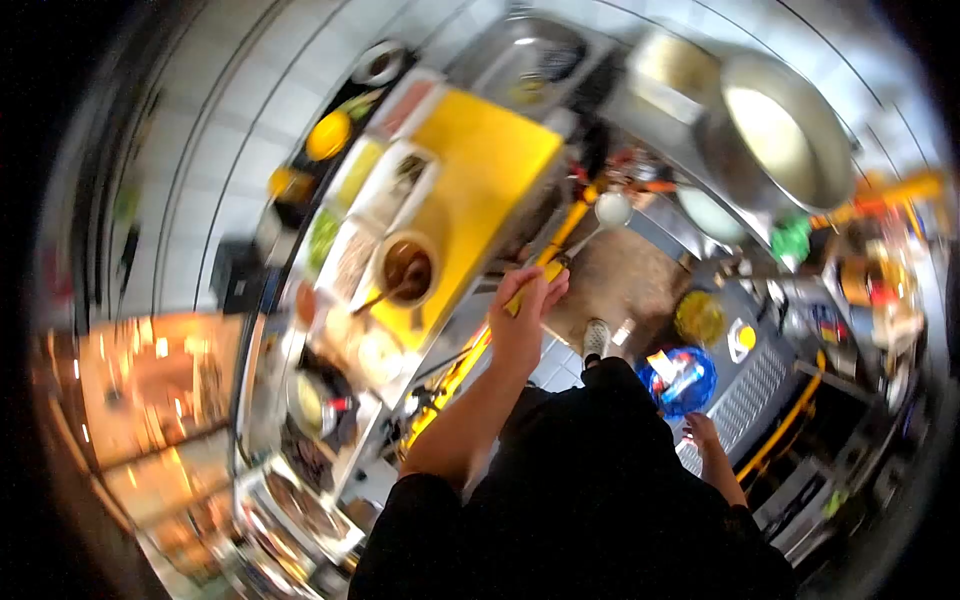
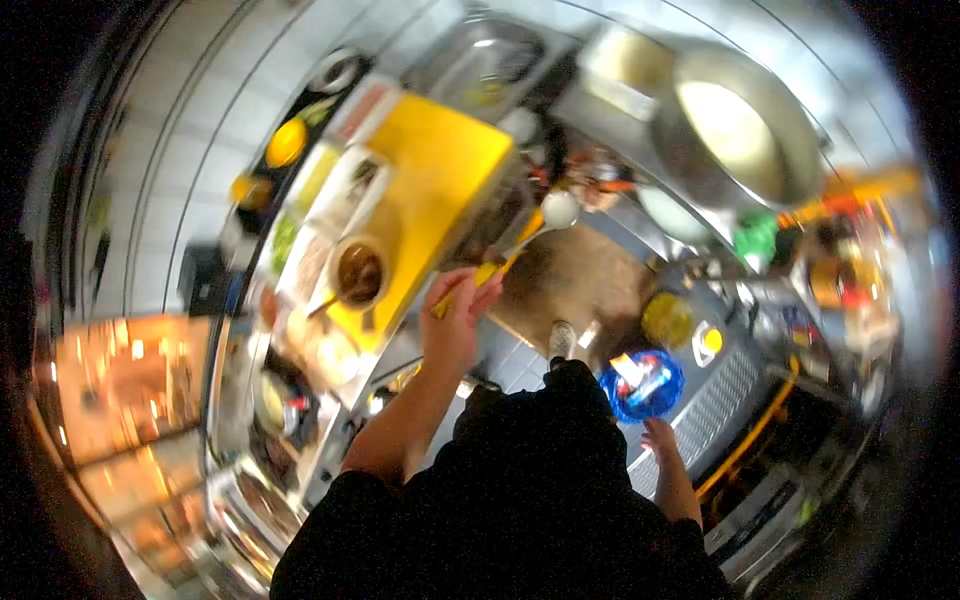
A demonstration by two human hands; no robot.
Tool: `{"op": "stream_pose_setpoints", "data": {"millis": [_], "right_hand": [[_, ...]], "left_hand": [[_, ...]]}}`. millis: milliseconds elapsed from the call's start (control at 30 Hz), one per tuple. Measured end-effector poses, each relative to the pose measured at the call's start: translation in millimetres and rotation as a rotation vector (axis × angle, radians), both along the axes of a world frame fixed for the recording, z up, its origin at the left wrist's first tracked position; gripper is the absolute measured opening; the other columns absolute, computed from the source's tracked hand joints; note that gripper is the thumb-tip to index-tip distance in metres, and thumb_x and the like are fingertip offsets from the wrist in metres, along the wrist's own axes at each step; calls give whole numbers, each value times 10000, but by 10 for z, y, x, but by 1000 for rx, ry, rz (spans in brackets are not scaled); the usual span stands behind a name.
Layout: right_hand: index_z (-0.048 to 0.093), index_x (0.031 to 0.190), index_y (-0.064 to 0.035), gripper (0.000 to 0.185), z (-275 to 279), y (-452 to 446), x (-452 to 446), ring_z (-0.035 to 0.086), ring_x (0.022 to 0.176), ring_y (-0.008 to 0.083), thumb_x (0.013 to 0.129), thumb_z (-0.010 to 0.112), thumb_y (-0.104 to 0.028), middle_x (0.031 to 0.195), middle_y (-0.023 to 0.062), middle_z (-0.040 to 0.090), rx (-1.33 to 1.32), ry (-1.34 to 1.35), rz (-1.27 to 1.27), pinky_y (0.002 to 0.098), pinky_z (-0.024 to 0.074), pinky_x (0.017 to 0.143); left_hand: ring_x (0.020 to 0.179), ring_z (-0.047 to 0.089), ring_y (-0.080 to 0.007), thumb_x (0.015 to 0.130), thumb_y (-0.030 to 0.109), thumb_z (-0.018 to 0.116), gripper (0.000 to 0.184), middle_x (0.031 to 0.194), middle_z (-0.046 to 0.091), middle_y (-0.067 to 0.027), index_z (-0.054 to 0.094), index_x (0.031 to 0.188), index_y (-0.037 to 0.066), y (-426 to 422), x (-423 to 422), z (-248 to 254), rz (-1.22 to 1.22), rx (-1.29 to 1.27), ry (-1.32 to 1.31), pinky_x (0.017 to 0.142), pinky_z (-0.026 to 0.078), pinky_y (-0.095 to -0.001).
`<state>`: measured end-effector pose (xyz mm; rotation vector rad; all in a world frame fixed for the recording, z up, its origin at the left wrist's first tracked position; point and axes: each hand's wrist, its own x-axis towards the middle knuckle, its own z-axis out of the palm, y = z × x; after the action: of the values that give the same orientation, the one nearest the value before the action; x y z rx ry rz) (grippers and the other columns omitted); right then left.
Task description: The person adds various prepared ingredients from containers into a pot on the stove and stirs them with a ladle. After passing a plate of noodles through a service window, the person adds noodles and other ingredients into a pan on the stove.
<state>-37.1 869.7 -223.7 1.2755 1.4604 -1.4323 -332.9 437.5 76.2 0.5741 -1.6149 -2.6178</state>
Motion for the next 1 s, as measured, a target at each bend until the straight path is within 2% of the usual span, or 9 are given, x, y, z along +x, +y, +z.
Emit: {"op": "stream_pose_setpoints", "data": {"millis": [167, 267, 467, 567, 633, 767, 867, 967, 1000], "right_hand": [[598, 1240, -151, 318, -300, -27, -968, 636, 856, 251, 974, 602, -326, 1063, 45, 605, 55, 10, 279, 522, 562, 802], [589, 1237, -164, 359, -219, -369, -1557, 627, 825, 221, 945, 640, -366, 1016, 31, 592, 48, 55, 423, 510, 564, 796], [518, 1334, -183, 412, -677, -1004, -2163, 611, 1042, 280, 966, 601, -351, 1244, 86, 577, -119, 123, 453, 522, 530, 890], [521, 1328, -196, 400, -411, -1795, -2235, 597, 1055, 252, 961, 611, -326, 1236, 87, 583, -107, 166, 529, 496, 528, 882], [528, 1318, -186, 403, -233, -2226, -2108, 598, 1065, 244, 947, 637, -299, 1202, 86, 593, -127, 235, 624, 469, 544, 861], [547, 1300, -126, 420, -599, -2532, -1798, 600, 1076, 225, 929, 664, -283, 1157, 72, 605, -114, 570, 1068, 431, 562, 837], [561, 1317, -123, 418, -547, -2976, -1721, 634, 1086, 204, 926, 637, -249, 1267, 40, 603, -128, 316, 1414, 379, 530, 919], [559, 1323, -124, 461, -974, -2938, -1697, 623, 1101, 190, 891, 650, -258, 1279, 40, 605, 283, 744, 2454, 355, 538, 898], [576, 1311, -135, 454, -1099, -2901, -1705, 608, 1129, 192, 885, 652, -271, 1289, 31, 604, 216, 707, 2283, 359, 513, 935]], "left_hand": [[1097, 671, -370, 1014, 47, 545, 176, 1158, 642, -213, 554, 1167, -38, -1332, 1097, 599, 373, -41, 131, 1003, 538, -488], [1081, 678, -363, 1011, 94, 582, 198, 1163, 655, -207, 567, 1164, -31, -1950, 1766, 832, 621, -322, 229, 985, 541, -471], [1038, 690, -267, 973, 70, 631, 189, 1128, 687, -180, 606, 1142, -11, -3010, 2780, 796, 973, -840, 124, 924, 548, -360], [989, 702, -316, 926, 11, 644, 177, 1079, 686, -191, 635, 1102, -8, -3604, 3217, 508, 866, -1558, -155, 865, 559, -376], [965, 680, -404, 867, -28, 649, 224, 1077, 667, -212, 659, 1088, 4, -3949, 3435, 242, 701, -1738, -243, 807, 571, -429], [977, 675, -409, 852, -9, 650, 299, 1179, 618, -248, 643, 1150, 12, -4254, 3852, 84, 475, -1722, -275, 768, 586, -427], [1018, 670, -414, 845, -21, 646, 301, 1244, 592, -259, 644, 1145, 5, -4432, 4076, 74, 339, -1721, -241, 799, 584, -436], [1041, 662, -440, 831, -37, 635, 367, 1282, 570, -286, 636, 1197, -5, -4521, 4216, 24, 269, -1771, -212, 810, 587, -443], [1045, 662, -442, 830, -39, 632, 382, 1288, 567, -290, 634, 1210, -7, -4566, 4251, -18, 267, -1786, -207, 809, 589, -442]]}}
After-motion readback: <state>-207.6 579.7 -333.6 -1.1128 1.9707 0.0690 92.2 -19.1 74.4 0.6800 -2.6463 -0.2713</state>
